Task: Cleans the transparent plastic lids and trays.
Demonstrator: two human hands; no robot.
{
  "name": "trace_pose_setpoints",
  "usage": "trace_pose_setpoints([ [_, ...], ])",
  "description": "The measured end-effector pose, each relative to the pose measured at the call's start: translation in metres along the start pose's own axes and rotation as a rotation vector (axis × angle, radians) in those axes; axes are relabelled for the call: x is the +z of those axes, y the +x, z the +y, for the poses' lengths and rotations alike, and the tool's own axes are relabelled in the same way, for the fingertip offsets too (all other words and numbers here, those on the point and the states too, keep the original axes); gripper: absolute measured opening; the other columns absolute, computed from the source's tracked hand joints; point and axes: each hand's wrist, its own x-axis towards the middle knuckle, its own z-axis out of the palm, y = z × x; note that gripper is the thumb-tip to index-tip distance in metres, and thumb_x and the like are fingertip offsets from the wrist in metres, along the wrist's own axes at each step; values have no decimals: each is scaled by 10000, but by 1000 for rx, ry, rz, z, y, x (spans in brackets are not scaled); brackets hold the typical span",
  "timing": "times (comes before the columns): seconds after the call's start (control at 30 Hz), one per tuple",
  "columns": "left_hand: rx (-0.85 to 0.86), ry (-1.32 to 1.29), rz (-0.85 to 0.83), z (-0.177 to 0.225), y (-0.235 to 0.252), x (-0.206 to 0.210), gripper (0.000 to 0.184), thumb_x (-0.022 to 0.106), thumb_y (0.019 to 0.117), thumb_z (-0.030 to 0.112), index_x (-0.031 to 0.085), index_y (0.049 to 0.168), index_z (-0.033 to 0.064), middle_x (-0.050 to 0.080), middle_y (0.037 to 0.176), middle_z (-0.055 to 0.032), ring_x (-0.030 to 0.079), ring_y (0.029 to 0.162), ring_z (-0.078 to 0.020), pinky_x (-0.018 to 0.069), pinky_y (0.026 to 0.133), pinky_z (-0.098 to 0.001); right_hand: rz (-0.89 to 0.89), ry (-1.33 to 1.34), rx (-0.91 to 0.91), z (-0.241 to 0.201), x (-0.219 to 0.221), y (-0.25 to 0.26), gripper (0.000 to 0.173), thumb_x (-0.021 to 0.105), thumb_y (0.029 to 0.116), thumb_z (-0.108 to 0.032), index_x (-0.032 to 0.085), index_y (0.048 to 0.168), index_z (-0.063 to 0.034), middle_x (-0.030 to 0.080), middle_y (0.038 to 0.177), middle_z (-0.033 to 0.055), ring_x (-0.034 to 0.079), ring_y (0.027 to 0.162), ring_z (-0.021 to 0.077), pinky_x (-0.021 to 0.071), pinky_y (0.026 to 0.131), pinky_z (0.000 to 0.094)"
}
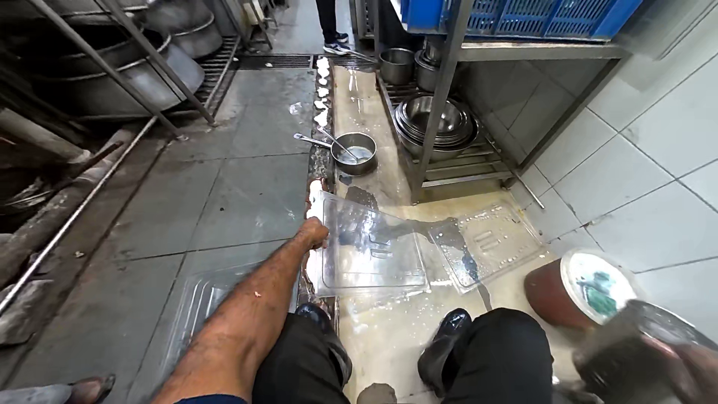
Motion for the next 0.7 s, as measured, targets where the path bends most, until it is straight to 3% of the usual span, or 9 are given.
trace_pose_setpoints([
  [0.1, -4, -38, 1, 1, -1, -2, 252, 596, 984, 137, 609, 1176, -25, 702, 939, -164, 650, 662, -190, 543, 640, -344, 73, 114, -187, -17, 70, 57, 603, 442, 1025, -493, 698, 780, -4, 695, 739, 198, 718, 678, 403, 545, 544, 580],
  [0.17, 0, -40, -2, 0, 1, -2, 283, 599, 979, 137, 588, 1210, -27, 687, 961, -170, 649, 687, -202, 549, 658, -359, 50, 173, -278, -46, 111, 95, 617, 432, 1005, -523, 720, 775, -28, 713, 745, 174, 731, 684, 383, 554, 539, 588],
  [0.3, 9, -19, -20, -5, 7, -3, 317, 605, 982, 155, 572, 1243, -21, 682, 979, -173, 653, 707, -210, 554, 674, -376, -287, 207, -499, -139, 155, 161, 446, 567, 1005, -442, 745, 871, -54, 743, 862, 170, 749, 815, 382, 583, 639, 591],
  [0.37, 5, -8, -27, -8, 7, -3, 320, 603, 981, 164, 568, 1243, -16, 673, 962, -165, 637, 698, -207, 544, 669, -375, -550, 180, -616, -188, 164, 190, 464, 505, 1045, -461, 741, 996, -64, 746, 990, 179, 732, 955, 392, 568, 771, 606],
  [0.47, -7, -4, -31, -12, 9, -5, 388, 615, 990, 191, 546, 1313, -14, 681, 1053, -189, 680, 780, -242, 572, 731, -407, -773, 155, -808, -267, 174, 227, 505, 426, 1067, -491, 715, 1086, -77, 731, 1046, 186, 704, 1017, 403, 537, 848, 626],
  [0.57, -29, -18, -35, -15, 16, -2, 434, 623, 984, 213, 528, 1346, -7, 677, 1098, -206, 696, 823, -260, 580, 756, -421, -870, 162, -937, -350, 170, 250, 510, 402, 1078, -495, 701, 1123, -85, 722, 1043, 186, 692, 1031, 404, 517, 875, 638],
  [0.7, -57, -58, -42, -19, 20, 0, 490, 625, 982, 215, 495, 1394, -14, 664, 1175, -228, 709, 888, -288, 584, 795, -450, -844, 214, -1037, -442, 154, 269, 504, 435, 1077, -490, 717, 1074, -71, 723, 1004, 181, 696, 1005, 393, 522, 841, 626],
])
